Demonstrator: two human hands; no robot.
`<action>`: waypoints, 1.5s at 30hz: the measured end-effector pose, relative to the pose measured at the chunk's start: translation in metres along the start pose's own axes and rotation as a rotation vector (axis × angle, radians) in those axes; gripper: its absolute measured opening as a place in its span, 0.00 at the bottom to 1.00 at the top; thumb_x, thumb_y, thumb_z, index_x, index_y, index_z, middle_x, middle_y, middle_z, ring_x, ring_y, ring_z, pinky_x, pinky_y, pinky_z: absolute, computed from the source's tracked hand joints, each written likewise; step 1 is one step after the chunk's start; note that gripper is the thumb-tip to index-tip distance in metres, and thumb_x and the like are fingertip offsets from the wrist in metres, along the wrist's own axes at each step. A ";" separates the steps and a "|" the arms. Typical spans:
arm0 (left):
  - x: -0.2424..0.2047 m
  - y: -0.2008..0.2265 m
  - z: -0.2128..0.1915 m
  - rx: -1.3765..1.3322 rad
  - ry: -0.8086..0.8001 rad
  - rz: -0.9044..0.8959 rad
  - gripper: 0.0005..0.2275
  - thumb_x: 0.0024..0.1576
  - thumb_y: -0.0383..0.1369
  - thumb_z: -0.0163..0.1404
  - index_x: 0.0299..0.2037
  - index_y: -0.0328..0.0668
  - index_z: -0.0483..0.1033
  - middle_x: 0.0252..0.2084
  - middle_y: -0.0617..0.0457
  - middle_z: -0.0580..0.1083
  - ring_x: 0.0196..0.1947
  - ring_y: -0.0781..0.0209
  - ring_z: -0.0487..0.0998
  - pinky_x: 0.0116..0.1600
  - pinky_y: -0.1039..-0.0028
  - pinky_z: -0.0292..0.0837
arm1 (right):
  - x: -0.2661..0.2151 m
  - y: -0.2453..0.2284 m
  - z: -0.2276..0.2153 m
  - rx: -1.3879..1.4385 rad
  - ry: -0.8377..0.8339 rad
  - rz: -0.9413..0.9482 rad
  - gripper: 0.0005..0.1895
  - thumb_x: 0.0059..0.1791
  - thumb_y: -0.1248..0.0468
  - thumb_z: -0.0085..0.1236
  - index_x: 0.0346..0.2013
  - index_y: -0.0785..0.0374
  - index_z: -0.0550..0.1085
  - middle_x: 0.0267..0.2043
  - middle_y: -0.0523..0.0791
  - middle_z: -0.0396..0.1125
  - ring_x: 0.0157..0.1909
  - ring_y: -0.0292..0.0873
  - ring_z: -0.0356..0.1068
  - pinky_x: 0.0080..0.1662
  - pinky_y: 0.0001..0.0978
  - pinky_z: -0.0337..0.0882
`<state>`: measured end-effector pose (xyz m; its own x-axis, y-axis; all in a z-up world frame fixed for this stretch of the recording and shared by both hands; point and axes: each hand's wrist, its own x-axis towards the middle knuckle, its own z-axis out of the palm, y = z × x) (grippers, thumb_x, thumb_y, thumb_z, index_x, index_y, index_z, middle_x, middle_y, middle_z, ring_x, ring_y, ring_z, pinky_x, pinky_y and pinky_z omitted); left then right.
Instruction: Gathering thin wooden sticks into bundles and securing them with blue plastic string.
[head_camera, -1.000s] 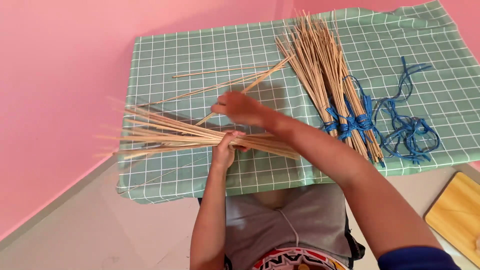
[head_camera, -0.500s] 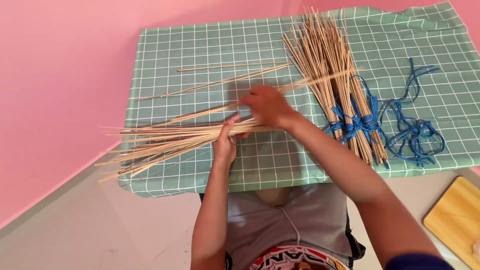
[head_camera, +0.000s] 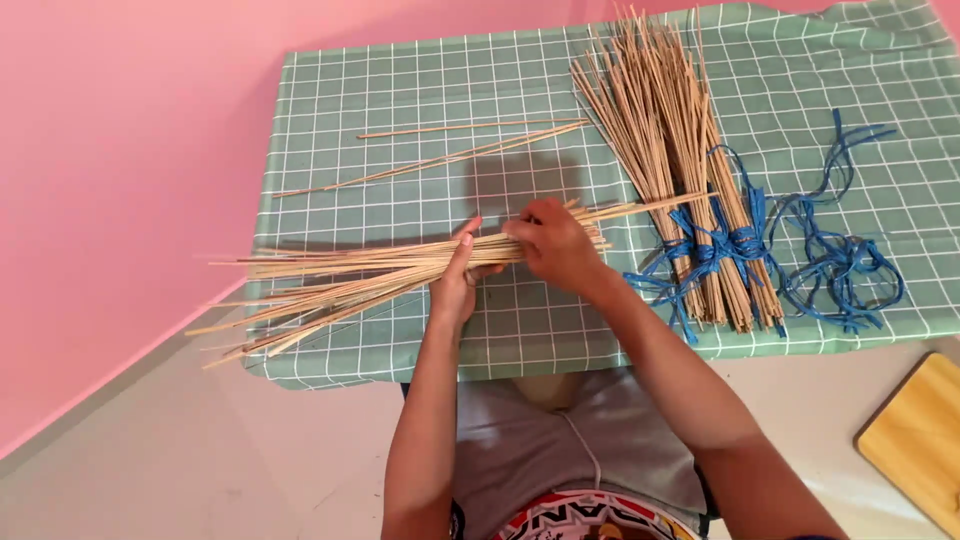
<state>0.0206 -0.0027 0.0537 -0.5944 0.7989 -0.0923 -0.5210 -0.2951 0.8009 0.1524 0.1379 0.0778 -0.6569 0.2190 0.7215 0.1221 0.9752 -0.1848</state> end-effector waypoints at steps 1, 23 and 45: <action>0.001 -0.004 -0.003 0.003 -0.003 -0.002 0.22 0.61 0.40 0.52 0.63 0.35 0.72 0.47 0.26 0.77 0.39 0.40 0.84 0.38 0.69 0.87 | 0.000 -0.003 0.001 -0.002 0.002 0.004 0.09 0.52 0.62 0.52 0.37 0.47 0.80 0.39 0.42 0.66 0.42 0.46 0.69 0.45 0.36 0.73; 0.018 -0.033 -0.036 -0.076 0.036 -0.015 0.17 0.60 0.40 0.52 0.48 0.30 0.77 0.40 0.26 0.78 0.33 0.37 0.84 0.33 0.67 0.87 | -0.092 0.038 -0.075 0.458 0.969 0.952 0.38 0.56 0.79 0.60 0.71 0.48 0.53 0.52 0.43 0.51 0.50 0.45 0.63 0.43 0.34 0.76; 0.013 -0.028 -0.031 -0.076 0.009 -0.022 0.14 0.59 0.36 0.53 0.48 0.32 0.77 0.37 0.25 0.78 0.29 0.37 0.84 0.28 0.68 0.85 | -0.094 0.032 -0.080 0.921 1.072 1.159 0.33 0.57 0.77 0.57 0.70 0.45 0.60 0.39 0.47 0.72 0.35 0.48 0.80 0.35 0.37 0.88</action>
<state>0.0084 -0.0008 0.0121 -0.5872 0.8013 -0.1148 -0.5789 -0.3165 0.7515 0.2773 0.1514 0.0572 0.2020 0.9791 -0.0241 -0.5285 0.0882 -0.8444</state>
